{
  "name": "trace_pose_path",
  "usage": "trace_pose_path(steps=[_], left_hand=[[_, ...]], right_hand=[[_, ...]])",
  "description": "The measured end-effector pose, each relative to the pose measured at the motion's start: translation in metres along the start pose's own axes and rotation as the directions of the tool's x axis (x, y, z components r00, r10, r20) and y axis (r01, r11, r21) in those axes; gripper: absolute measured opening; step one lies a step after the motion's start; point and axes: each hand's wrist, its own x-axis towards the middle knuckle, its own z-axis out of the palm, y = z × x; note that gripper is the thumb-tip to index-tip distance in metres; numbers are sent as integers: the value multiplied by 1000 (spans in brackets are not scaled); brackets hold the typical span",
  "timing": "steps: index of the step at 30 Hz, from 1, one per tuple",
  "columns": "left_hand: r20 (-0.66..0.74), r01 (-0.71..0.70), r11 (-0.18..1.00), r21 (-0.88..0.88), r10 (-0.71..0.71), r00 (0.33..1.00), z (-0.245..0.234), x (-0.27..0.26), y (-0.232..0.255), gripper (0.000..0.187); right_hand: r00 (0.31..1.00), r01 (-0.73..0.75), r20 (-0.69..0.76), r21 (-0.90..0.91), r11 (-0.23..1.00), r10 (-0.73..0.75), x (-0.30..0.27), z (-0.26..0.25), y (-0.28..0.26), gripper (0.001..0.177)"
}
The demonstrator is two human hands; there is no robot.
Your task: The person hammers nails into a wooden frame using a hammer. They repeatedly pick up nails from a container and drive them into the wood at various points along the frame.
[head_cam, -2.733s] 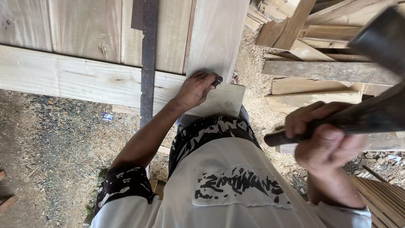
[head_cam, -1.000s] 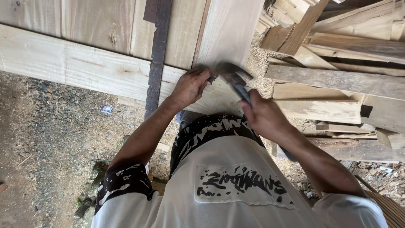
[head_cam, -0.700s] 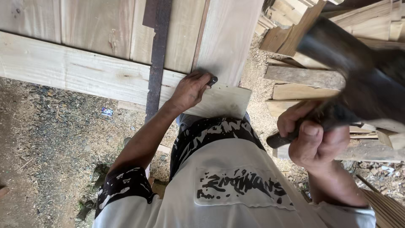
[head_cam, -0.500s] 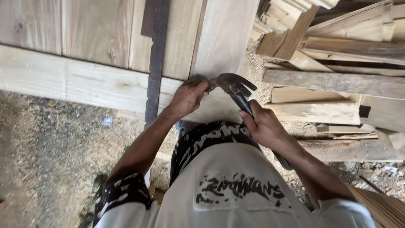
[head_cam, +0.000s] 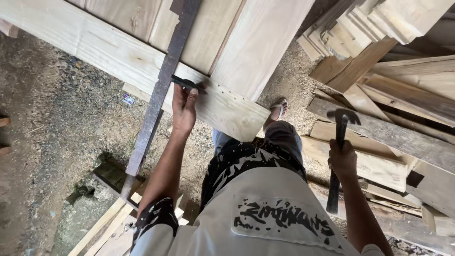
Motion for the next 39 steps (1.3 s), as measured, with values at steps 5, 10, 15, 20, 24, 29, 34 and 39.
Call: trace_pose_path(steps=[5, 10, 15, 20, 24, 29, 34, 39], left_hand=[[-156, 190, 982, 17, -185, 970, 34, -74, -26, 25], [-149, 262, 965, -25, -263, 953, 79, -130, -28, 28], [-116, 154, 949, -276, -192, 975, 132, -127, -26, 26], [-37, 166, 927, -337, -189, 981, 160, -94, -7, 18], [-14, 149, 873, -465, -176, 984, 181, -55, 8, 13], [-47, 75, 869, -489, -112, 993, 216, 8, 8, 15], [-83, -22, 853, -521, -25, 996, 260, 107, 9, 23], [-90, -128, 983, -133, 117, 989, 290, 248, 23, 21]], right_hand=[[808, -516, 246, -142, 845, 535, 25, -10, 160, 47], [708, -569, 357, -223, 792, 609, -3, 13, 202, 43], [816, -475, 325, -93, 875, 477, 23, -15, 182, 39], [927, -303, 234, 6, 953, 293, 58, -45, 142, 35], [980, -123, 167, 104, 987, 104, 73, -66, 58, 33], [988, 116, 78, 205, 972, -135, 65, -86, -35, 32], [941, 328, -63, -57, 943, -331, 60, -103, -121, 29], [896, 424, -37, -223, 878, -443, 81, -112, -201, 27]])
